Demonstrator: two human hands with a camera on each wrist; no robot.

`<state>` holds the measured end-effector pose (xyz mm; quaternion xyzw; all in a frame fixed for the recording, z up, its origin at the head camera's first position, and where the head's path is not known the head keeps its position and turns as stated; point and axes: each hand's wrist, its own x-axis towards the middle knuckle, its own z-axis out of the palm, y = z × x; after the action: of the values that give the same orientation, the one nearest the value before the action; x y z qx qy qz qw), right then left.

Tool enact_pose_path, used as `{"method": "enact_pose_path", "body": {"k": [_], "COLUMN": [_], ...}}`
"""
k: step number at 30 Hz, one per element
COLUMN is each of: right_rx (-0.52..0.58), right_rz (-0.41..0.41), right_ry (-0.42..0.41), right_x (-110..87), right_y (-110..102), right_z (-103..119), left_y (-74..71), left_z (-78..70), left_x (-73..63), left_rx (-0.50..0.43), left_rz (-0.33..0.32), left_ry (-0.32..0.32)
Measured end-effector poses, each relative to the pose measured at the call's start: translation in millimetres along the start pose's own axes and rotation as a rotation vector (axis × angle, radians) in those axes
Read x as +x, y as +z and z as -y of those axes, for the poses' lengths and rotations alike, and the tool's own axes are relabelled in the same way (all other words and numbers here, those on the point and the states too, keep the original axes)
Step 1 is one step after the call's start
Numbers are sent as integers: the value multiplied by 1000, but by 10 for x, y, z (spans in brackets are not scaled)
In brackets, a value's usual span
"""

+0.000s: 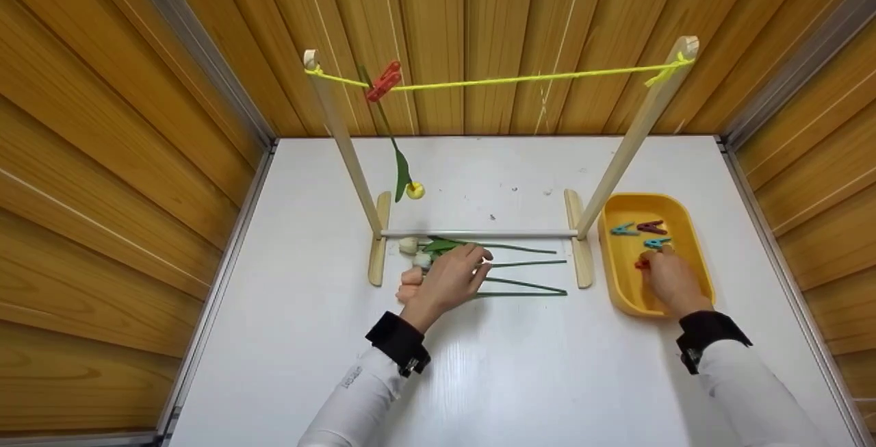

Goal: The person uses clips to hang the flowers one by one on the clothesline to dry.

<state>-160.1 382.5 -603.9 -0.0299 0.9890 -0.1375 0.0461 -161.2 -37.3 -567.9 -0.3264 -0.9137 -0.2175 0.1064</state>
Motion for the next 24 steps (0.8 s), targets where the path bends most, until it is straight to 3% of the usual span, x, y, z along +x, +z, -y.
{"method": "enact_pose_path", "body": {"k": [4, 13, 19, 24], "right_rx": [-22, 13, 62, 107], "right_rz": [-31, 162, 227, 230], "right_ry": [-32, 5, 49, 108], "right_x": [8, 36, 49, 65], "right_y": [9, -58, -59, -53], "right_z": [22, -152, -254, -285], "left_y": [20, 45, 70, 108], "left_z": [6, 15, -18, -45], "left_x": [-11, -42, -29, -24], "left_rx": [17, 37, 56, 60], "left_rz": [16, 54, 82, 99], "left_ry": [10, 19, 27, 41]}}
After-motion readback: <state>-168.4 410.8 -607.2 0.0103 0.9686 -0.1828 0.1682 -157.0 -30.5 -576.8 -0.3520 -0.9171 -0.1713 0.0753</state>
